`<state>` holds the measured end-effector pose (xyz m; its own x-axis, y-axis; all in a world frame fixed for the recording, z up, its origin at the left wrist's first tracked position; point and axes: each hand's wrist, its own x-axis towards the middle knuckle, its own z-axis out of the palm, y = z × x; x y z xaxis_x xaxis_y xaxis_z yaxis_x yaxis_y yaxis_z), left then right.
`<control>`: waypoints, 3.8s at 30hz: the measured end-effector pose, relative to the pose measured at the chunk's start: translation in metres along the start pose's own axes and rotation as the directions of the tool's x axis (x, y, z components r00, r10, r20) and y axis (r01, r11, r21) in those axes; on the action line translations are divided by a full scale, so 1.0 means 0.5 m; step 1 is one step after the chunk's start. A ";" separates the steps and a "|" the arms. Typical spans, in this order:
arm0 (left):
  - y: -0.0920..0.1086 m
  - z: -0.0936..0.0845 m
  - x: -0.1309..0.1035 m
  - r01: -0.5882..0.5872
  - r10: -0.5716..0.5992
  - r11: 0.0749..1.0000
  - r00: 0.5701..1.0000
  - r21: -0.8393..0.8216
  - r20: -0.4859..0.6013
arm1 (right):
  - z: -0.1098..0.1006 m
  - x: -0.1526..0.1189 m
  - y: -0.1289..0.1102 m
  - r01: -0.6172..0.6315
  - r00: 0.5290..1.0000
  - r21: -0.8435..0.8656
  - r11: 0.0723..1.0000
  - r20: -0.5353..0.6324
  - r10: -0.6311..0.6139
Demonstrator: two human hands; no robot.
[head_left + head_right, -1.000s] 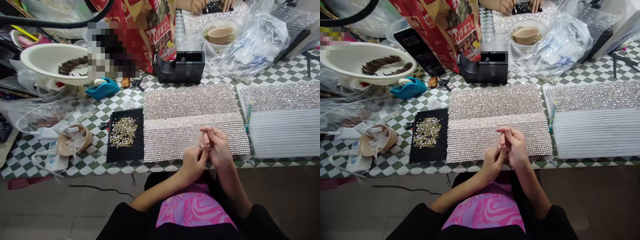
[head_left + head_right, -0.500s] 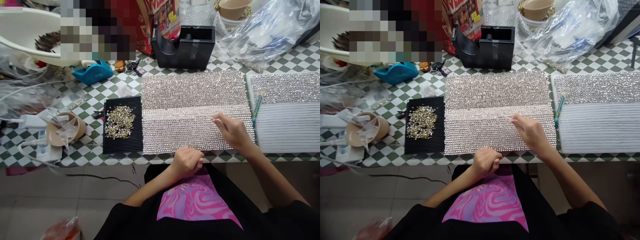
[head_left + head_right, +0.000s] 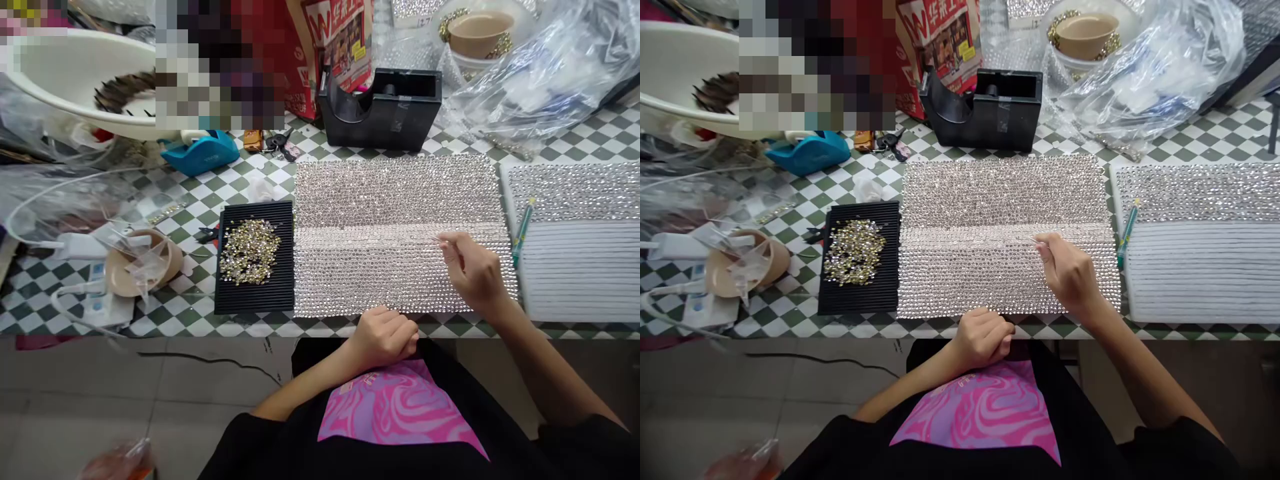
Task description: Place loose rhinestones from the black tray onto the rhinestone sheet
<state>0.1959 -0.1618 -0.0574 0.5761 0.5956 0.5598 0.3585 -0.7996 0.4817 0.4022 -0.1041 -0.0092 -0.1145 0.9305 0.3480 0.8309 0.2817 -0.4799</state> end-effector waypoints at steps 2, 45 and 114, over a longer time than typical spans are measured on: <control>0.000 0.001 0.000 0.002 -0.002 1.000 1.000 -0.002 0.011 | 0.002 -0.003 0.001 -0.020 1.000 0.004 1.000 -0.001 0.020; 0.001 0.002 0.009 0.015 -0.015 1.000 1.000 0.009 -0.021 | 0.059 0.013 -0.012 0.197 0.980 -0.176 0.965 -0.007 -0.201; -0.294 -0.291 0.030 0.596 -0.621 0.775 0.660 -0.208 -0.423 | 0.062 -0.008 -0.143 -0.004 0.989 0.594 0.805 -0.114 0.090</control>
<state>0.0449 -0.0240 -0.0216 -0.1534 0.9219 0.3558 0.4688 -0.2491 0.8475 0.3262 -0.1209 -0.0012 0.0232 0.9192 0.3931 0.3456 0.3616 -0.8659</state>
